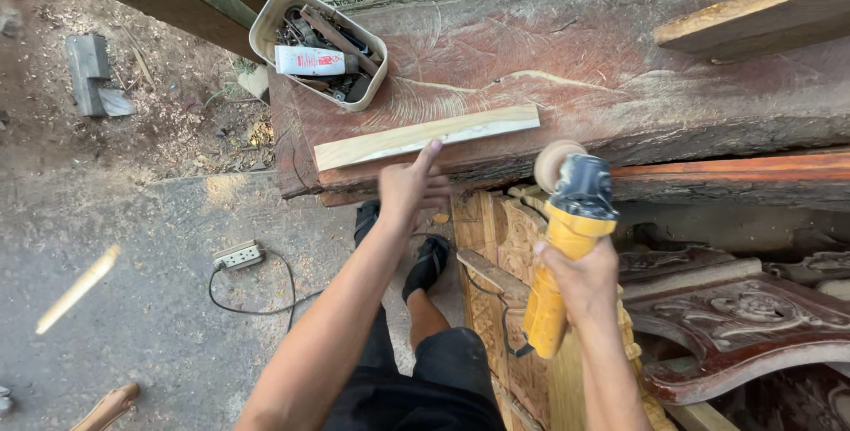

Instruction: The person uses a yellow angle grinder with a sanding disc to smooth the surface of a small wooden plank. They hold the plank with one hand and move the grinder back and forth along its length, occasionally flipping the plank to work on different sides.

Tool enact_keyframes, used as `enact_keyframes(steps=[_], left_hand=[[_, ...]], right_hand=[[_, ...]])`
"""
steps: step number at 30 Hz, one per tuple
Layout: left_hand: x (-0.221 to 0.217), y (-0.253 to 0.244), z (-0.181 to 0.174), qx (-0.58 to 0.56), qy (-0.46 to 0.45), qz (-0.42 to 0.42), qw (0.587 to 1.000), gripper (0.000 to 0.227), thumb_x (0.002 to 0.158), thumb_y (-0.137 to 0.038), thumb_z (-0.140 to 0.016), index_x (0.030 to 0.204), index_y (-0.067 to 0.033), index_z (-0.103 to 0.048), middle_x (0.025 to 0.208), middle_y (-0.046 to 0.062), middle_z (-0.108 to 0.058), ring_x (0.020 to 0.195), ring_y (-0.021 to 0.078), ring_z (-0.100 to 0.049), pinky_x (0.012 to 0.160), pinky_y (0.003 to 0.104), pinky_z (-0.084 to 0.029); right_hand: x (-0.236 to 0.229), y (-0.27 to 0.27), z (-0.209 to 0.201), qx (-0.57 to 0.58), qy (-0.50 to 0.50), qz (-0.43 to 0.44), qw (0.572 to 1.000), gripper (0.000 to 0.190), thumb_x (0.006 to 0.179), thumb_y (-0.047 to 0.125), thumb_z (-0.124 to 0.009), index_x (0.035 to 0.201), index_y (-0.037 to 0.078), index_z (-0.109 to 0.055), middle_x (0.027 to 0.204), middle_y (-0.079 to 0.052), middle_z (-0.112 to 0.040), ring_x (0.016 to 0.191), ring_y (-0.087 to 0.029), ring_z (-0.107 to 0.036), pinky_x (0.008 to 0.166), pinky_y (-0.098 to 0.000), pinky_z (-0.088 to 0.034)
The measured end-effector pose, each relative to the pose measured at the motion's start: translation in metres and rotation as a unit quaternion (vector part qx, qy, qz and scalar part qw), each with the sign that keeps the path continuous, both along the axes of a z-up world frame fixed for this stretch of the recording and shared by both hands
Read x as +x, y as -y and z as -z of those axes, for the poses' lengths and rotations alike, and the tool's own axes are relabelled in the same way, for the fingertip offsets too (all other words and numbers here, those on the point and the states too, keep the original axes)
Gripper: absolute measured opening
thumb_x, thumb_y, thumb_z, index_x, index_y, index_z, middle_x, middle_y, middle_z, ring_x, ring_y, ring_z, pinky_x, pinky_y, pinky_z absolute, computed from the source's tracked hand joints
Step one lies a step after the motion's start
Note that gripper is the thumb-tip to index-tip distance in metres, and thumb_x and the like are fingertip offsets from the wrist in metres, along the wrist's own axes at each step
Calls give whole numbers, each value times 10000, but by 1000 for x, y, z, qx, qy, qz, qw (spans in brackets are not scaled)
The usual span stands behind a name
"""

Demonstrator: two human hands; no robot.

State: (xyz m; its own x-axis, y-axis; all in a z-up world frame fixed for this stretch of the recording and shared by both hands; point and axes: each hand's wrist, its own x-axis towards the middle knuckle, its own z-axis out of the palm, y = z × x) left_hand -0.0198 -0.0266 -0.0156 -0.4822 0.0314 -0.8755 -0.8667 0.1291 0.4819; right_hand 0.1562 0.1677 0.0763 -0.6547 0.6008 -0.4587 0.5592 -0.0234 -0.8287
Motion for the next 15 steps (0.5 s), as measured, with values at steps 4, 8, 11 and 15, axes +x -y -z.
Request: enact_keyframes(steps=[4,8,11,15], left_hand=[[-13,47,-16,-321,-539,284,726,524,861,-419,-757,1141,4,-627,1055,164,-675,1025,297,-652,919,426,-550],[-65,66,-2,-273,-596,473,589,684,779,-478,-765,1218,7,-566,1100,175,-647,1070,334,-610,942,446,-495],[-72,67,11,-264,-504,534,625,535,921,-455,-748,1191,-31,-565,1104,154,-623,1089,334,-587,949,456,-473],[-58,64,21,-319,-618,462,550,558,703,-311,-753,1171,-69,-569,1132,111,-618,1060,280,-583,999,451,-442]], right_hand=[[-30,25,-2,3,32,-49,998,468,752,41,-787,1175,35,-585,1032,-68,-702,890,-161,-689,792,-316,-581],[-67,47,1,42,52,-126,990,469,733,86,-830,1142,38,-606,1035,-73,-723,921,-177,-707,841,-331,-579],[-91,64,8,29,44,-165,985,482,717,101,-845,1136,40,-613,1042,-69,-731,936,-180,-708,855,-334,-580],[-101,59,10,35,45,-205,977,505,700,91,-851,1144,35,-618,1020,-75,-735,935,-176,-702,864,-337,-563]])
